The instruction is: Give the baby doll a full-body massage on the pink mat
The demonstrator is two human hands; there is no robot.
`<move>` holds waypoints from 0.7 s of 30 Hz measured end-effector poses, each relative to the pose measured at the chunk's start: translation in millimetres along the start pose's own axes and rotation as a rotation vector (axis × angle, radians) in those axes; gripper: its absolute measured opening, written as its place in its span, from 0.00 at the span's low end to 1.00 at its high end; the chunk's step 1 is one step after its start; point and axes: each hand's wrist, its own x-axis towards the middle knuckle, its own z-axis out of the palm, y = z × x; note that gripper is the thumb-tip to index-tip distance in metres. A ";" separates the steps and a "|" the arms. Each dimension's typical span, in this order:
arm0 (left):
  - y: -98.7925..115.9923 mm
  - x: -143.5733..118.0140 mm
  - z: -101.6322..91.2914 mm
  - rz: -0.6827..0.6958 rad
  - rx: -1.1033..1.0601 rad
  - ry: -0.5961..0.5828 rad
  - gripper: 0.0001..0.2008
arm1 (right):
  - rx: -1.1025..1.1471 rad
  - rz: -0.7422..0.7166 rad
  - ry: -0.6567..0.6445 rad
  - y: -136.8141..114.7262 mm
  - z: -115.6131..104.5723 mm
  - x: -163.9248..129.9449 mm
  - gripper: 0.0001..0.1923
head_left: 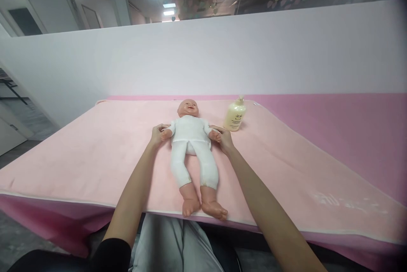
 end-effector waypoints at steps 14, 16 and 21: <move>-8.2 40.5 14.2 -0.021 0.515 0.165 0.22 | -0.121 0.077 0.069 15.7 21.3 62.7 0.12; -10.2 49.3 15.9 -0.033 0.623 0.188 0.25 | -0.210 0.072 0.098 21.6 22.3 73.9 0.16; -15.7 59.6 13.9 -0.057 0.656 0.197 0.27 | -0.333 0.048 0.099 29.1 20.0 82.5 0.20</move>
